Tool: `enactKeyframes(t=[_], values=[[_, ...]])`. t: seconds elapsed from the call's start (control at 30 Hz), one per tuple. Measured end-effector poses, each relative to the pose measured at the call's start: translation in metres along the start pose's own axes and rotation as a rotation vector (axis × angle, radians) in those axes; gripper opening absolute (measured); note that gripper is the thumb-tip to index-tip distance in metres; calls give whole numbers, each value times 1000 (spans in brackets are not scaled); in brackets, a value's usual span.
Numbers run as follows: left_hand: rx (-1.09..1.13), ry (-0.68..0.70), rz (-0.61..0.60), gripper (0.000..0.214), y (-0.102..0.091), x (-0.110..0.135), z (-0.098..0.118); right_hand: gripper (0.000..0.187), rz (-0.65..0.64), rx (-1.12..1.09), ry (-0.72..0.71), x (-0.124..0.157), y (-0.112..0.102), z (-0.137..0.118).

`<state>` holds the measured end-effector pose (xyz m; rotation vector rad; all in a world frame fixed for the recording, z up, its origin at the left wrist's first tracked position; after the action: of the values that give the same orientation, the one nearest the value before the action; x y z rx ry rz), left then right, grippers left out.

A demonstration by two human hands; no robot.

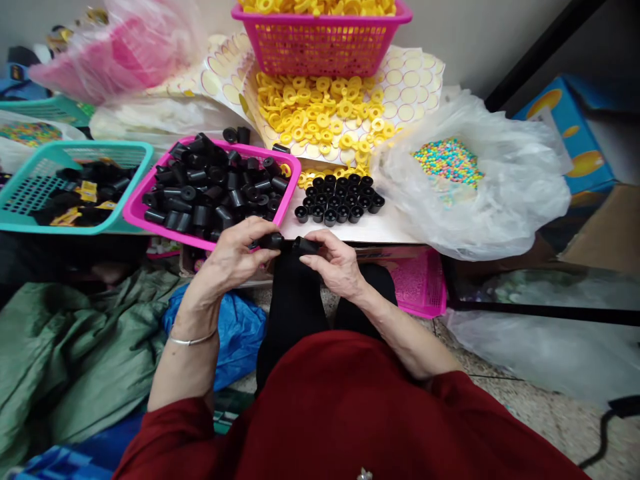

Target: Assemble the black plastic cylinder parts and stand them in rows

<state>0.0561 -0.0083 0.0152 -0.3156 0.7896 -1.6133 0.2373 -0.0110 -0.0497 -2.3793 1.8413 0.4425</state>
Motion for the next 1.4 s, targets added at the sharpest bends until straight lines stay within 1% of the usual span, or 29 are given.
enactKeyframes(t=[0.1, 0.23, 0.37, 0.57, 0.73, 0.83, 0.9, 1.0, 1.1, 1.2, 1.23, 1.33, 1.4], values=[[36, 51, -65, 25, 16, 4, 7, 22, 18, 66, -81, 1, -7, -8], [21, 103, -88, 25, 27, 3, 6, 21, 19, 149, -124, 5, -14, -12], [-19, 99, -153, 23, 32, 2, 6, 21, 44, 202, -113, 7, -20, -12], [-74, 89, -229, 23, 38, 1, 11, 20, -6, 255, -173, 8, -22, -14], [-65, 109, -220, 22, 39, 0, 14, 20, -35, 247, -195, 7, -26, -15], [-49, 119, -203, 20, 38, -1, 17, 22, -31, 165, -147, 7, -29, -11], [-46, 115, -215, 19, 40, -1, 18, 24, -26, 107, -109, 8, -30, -8], [-44, 103, -242, 20, 42, -1, 19, 24, -38, 95, -86, 8, -31, -8], [-35, 87, -213, 20, 38, -1, 19, 24, -8, 47, -43, 6, -37, -9], [12, 61, -154, 21, 30, 1, 20, 33, 104, -127, 82, 5, -49, -3], [33, 55, -144, 23, 28, 2, 21, 37, 123, -205, 124, 6, -52, -1], [93, 70, -163, 28, 27, 8, 31, 42, 82, -439, 224, 10, -51, 3], [128, 114, -180, 33, 30, 13, 42, 42, 46, -561, 278, 13, -48, 3]])
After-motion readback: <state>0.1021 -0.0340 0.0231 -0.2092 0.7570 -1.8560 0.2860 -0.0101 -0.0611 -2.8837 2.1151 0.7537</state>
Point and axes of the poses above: each hand's wrist, its own x-axis away from the middle knuckle, its own y-axis out of the palm, z = x × y, the point moved 5 cm from there along -x, towards the middle knuckle, and after that the axes turned 2 degrees about z, right-handed, at the moved point
